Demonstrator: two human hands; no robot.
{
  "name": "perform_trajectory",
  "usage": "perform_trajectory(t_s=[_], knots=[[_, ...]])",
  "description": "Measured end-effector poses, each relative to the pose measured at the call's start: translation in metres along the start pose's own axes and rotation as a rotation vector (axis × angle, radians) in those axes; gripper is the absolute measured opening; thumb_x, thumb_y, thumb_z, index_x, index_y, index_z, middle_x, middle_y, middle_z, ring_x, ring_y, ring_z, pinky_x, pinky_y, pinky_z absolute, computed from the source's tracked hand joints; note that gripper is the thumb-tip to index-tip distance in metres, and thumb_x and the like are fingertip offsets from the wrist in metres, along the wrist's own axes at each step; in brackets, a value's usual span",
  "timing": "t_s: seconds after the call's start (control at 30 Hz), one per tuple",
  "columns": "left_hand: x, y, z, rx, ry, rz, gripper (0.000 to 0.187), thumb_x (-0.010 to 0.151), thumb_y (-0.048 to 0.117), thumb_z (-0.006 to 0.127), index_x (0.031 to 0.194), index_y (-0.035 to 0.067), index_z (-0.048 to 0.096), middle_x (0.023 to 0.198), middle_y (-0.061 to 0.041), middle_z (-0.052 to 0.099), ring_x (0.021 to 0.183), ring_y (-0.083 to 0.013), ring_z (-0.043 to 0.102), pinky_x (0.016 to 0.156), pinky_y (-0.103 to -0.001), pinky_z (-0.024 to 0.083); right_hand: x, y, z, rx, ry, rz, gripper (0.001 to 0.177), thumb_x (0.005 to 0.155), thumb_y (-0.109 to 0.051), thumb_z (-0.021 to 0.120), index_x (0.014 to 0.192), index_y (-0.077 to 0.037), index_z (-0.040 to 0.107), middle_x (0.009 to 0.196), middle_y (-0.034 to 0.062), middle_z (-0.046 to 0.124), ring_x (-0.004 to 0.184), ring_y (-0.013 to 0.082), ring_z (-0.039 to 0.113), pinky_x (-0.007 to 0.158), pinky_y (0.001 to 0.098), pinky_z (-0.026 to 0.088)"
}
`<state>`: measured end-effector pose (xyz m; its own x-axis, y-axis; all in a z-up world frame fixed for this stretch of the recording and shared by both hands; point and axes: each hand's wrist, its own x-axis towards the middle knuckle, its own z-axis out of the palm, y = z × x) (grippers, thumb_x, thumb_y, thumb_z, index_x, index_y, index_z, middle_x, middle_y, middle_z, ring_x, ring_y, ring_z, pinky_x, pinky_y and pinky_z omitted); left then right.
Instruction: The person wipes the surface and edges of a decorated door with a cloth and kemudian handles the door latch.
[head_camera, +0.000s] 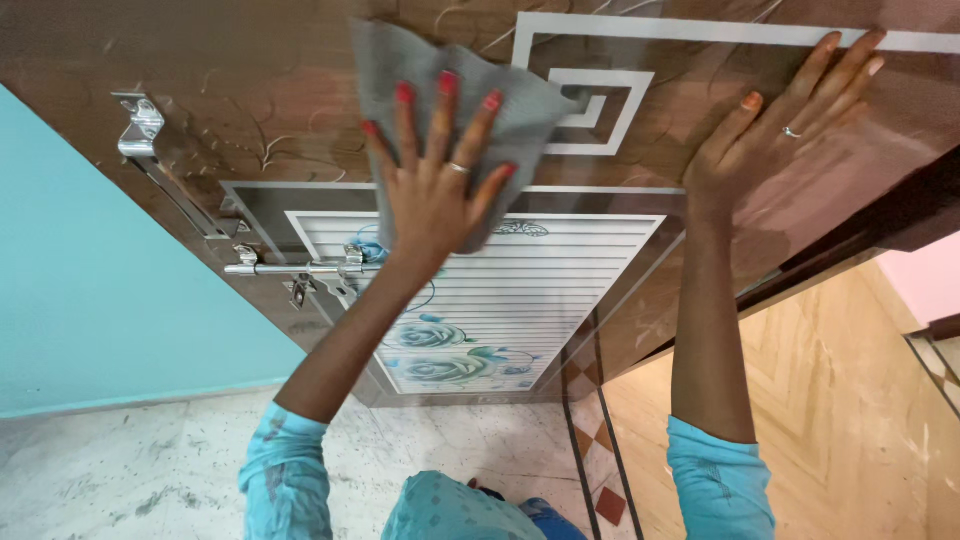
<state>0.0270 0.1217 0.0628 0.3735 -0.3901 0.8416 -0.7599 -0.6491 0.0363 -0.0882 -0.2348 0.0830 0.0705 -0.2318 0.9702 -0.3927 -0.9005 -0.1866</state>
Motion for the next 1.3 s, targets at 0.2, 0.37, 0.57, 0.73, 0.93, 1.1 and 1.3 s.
perform_trajectory(t_s=[0.2,0.37,0.57,0.73,0.93,1.1,1.3], knots=[[0.0,-0.118,-0.018,0.163,0.269,-0.286,0.08,0.108,0.066,0.052,0.168,0.031,0.013,0.174,-0.01,-0.002,0.159,-0.0382,-0.008,0.125,-0.067,-0.007,0.004,-0.008,-0.007,0.045,0.001,-0.031,0.055,0.12,-0.041,0.022,0.172,-0.023,0.017,0.175,-0.0009,0.008,0.164,0.0205,0.003,0.133,0.0477,0.005],[-0.011,-0.103,0.002,0.132,0.342,-0.272,0.088,0.102,0.062,0.047,0.171,0.023,0.007,0.172,-0.013,-0.004,0.157,-0.0435,-0.008,0.125,-0.071,-0.007,0.004,-0.013,-0.013,0.03,-0.027,0.004,0.055,0.121,-0.043,0.021,0.172,-0.023,0.019,0.175,0.0001,0.011,0.161,0.0206,0.006,0.134,0.0466,0.008],[-0.004,-0.026,0.028,0.088,0.281,-0.156,0.088,0.106,0.073,0.049,0.172,0.029,0.013,0.177,-0.012,0.0,0.159,-0.0433,-0.004,0.123,-0.072,-0.007,0.005,-0.012,-0.006,0.029,0.001,0.024,0.057,0.119,-0.045,0.019,0.171,-0.024,0.021,0.174,0.0005,0.011,0.164,0.0218,0.007,0.133,0.0495,0.007],[-0.011,0.047,0.08,-0.023,0.229,0.043,0.089,0.105,0.082,0.046,0.172,0.032,0.015,0.176,-0.008,0.004,0.161,-0.0386,-0.002,0.122,-0.072,-0.012,0.006,-0.017,-0.011,0.05,0.008,0.017,0.056,0.119,-0.045,0.021,0.171,-0.025,0.022,0.174,0.0005,0.013,0.164,0.0228,0.009,0.133,0.0492,0.01],[-0.061,0.122,0.116,-0.08,-0.09,0.352,0.067,0.109,0.069,0.045,0.168,0.042,0.024,0.175,0.003,0.02,0.163,-0.0223,0.011,0.129,-0.062,-0.01,0.009,-0.022,-0.02,0.038,-0.036,0.034,0.055,0.12,-0.043,0.022,0.171,-0.023,0.023,0.174,0.0028,0.013,0.164,0.0245,0.01,0.132,0.0498,0.01],[-0.053,0.101,0.116,-0.057,-0.012,0.362,0.07,0.111,0.072,0.044,0.17,0.041,0.022,0.176,0.004,0.021,0.163,-0.0214,0.011,0.126,-0.059,-0.01,0.006,-0.021,-0.022,-0.006,-0.061,0.061,0.056,0.119,-0.043,0.022,0.171,-0.023,0.024,0.174,0.0037,0.014,0.164,0.0241,0.011,0.132,0.0504,0.011],[0.002,0.013,0.037,0.095,0.066,0.087,0.075,0.106,0.085,0.033,0.168,0.044,0.019,0.176,0.003,0.006,0.162,-0.0282,-0.001,0.124,-0.066,-0.014,0.003,-0.015,-0.014,-0.012,-0.041,0.05,0.055,0.119,-0.042,0.023,0.171,-0.025,0.02,0.175,0.0004,0.01,0.164,0.0213,0.008,0.133,0.0501,0.01]])
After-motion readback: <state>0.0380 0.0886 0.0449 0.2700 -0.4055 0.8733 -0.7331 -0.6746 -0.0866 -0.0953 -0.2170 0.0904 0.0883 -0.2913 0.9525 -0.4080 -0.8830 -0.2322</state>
